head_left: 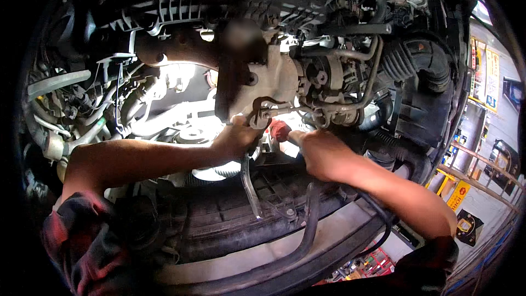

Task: The person works on the top of a car engine inside the engine bay, using a wrench to loosen and tighten various bolts and components.

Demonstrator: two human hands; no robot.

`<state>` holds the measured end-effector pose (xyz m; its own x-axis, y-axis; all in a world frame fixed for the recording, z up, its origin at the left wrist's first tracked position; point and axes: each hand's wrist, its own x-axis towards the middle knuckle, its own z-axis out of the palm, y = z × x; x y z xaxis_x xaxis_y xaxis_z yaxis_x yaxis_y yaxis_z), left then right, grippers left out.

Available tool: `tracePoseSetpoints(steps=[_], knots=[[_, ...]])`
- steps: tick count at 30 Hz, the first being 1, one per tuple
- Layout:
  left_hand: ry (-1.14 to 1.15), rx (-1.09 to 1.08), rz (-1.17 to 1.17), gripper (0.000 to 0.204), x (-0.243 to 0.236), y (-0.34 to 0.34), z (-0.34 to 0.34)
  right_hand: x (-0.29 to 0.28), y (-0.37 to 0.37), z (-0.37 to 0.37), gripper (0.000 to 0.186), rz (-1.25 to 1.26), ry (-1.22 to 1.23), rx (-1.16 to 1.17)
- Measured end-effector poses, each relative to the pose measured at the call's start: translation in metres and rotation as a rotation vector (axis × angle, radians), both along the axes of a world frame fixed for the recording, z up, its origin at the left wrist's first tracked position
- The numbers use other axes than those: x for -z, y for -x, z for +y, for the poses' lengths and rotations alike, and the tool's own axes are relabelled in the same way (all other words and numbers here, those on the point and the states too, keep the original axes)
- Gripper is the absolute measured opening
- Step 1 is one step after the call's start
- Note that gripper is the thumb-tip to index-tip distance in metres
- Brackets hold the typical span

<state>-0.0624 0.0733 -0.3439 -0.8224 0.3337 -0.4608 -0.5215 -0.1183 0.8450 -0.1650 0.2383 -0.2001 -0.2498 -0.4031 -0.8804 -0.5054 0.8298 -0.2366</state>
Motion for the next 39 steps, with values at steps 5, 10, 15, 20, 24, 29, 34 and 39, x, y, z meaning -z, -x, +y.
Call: tracePoseSetpoints(steps=[5, 10, 15, 20, 24, 29, 34, 39], knots=[[0.04, 0.014, 0.049, 0.03, -0.004, 0.006, 0.0, -0.007, -0.001, -0.007, 0.043, -0.021, -0.028, -0.141], [-0.239, 0.032, -0.439, 0.04, -0.013, 0.007, 0.004, -0.027, 0.012, -0.016, 0.044, -0.019, -0.003, -0.224], [-0.119, 0.003, -0.01, 0.035, -0.025, 0.007, 0.014, -0.048, 0.009, -0.019, 0.052, 0.033, 0.094, -0.296], [-0.017, -0.005, 0.012, 0.036, -0.029, 0.01, 0.007, -0.052, 0.005, -0.027, 0.047, 0.092, 0.245, -0.386], [-0.071, -0.072, -0.11, 0.033, -0.029, 0.011, 0.005, -0.051, 0.008, -0.036, 0.044, 0.015, 0.306, -0.38], [0.111, -0.108, 0.171, 0.027, -0.017, 0.004, 0.008, -0.05, 0.009, -0.04, 0.033, -0.09, 0.394, -0.338], [0.009, 0.01, 0.086, 0.03, -0.012, 0.009, 0.004, -0.048, 0.011, -0.04, 0.035, -0.155, 0.403, -0.311], [-0.047, 0.108, -0.154, 0.035, -0.034, 0.025, -0.002, -0.045, 0.012, -0.043, 0.05, -0.344, 0.436, -0.252]])
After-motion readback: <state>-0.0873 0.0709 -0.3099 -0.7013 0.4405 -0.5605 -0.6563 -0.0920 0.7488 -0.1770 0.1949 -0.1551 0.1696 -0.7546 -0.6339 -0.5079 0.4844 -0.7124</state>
